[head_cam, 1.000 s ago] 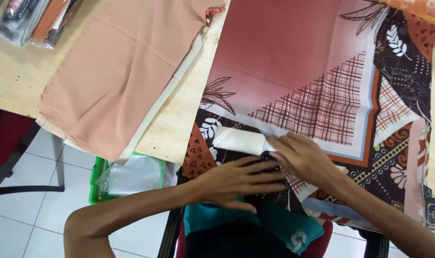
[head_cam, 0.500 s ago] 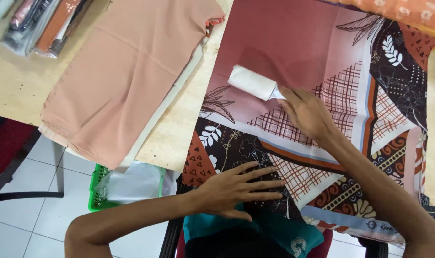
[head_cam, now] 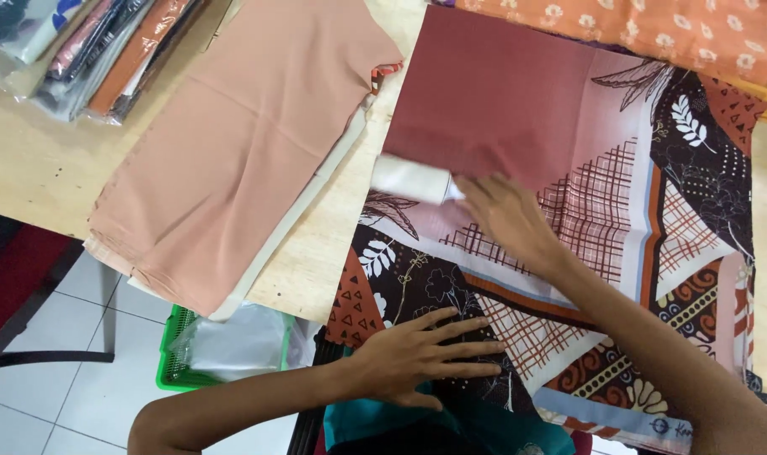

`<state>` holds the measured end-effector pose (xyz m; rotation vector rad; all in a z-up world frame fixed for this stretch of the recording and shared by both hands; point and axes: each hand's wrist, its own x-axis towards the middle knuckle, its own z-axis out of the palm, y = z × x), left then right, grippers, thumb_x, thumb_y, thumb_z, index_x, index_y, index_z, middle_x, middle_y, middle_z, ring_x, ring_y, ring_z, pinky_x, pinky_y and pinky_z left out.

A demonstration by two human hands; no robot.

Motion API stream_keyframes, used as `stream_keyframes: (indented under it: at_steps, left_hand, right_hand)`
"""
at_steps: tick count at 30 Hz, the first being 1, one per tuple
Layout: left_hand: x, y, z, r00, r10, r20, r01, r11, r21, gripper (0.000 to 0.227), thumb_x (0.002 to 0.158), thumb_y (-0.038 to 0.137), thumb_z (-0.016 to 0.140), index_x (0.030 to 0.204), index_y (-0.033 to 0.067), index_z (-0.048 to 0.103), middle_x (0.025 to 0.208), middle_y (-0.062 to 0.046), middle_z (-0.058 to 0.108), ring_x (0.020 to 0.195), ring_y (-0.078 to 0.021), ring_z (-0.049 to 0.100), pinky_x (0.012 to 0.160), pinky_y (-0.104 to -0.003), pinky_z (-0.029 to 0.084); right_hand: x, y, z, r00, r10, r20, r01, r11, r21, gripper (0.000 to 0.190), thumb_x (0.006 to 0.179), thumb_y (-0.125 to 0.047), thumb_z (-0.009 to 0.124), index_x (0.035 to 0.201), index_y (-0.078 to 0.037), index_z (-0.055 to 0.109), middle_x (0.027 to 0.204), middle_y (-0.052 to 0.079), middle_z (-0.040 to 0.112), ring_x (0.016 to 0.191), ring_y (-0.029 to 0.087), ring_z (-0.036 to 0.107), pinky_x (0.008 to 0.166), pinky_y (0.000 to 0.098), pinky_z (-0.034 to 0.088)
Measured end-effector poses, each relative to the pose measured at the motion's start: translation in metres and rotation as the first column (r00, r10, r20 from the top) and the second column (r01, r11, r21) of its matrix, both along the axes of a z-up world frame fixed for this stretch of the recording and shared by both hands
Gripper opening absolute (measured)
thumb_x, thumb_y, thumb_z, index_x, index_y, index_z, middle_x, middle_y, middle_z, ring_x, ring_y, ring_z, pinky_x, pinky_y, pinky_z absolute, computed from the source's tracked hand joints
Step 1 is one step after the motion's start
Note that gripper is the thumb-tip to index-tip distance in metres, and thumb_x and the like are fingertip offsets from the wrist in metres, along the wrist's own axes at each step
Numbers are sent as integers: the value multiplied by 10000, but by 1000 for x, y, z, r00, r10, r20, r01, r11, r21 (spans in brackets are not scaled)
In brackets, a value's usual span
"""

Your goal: The person removes a patterned fabric from a plastic bag and places it on a table. They unfold the fabric, smooth it out, and then use a white lint roller to roll over the surface of the fabric repeatedly to remove lint or debris.

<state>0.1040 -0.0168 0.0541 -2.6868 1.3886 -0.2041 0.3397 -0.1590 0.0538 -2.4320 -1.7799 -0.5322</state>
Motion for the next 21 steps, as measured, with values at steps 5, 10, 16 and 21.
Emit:
stream_keyframes:
  at_steps: [5,10,16,21]
  left_hand:
    - [1,0,0,1000,-7,-12,7,1000,2,1229,910,1019,614,1681,262,29,1767,-35,68,1629,-308,108,1303,-489,164]
    - [0,11,18,955,-101,-281,-3,938,-347,947,1004,826,432,1673,245,100,1770,-71,134,1660,-320,154,1350,-537,150]
    - [-5,32,17,914,29,-404,-282,762,-583,688,1063,550,386,1624,184,233,1705,-145,283,1596,-350,271,1308,-578,220]
    - [-6,30,7,931,221,-290,-317,885,-342,802,1006,697,202,1648,217,215,1724,-104,242,1606,-367,184,1298,-600,136]
  right_hand:
    - [23,7,-7,967,-118,-225,124,992,13,264,1109,-161,535,1326,-26,600,1045,219,743,786,301,753,623,418,698]
    - [-25,-8,16,827,-197,-526,192,979,-64,455,1093,-202,452,1542,-134,427,1071,195,698,492,154,622,432,268,602]
    - [-48,-22,-9,930,-73,-360,10,985,-173,404,1073,-305,449,1448,-166,512,922,84,693,602,152,675,432,261,611]
    - [-28,-6,1,962,-133,-237,66,961,-270,440,1074,-394,391,1452,-204,512,1027,81,711,643,157,705,415,279,591]
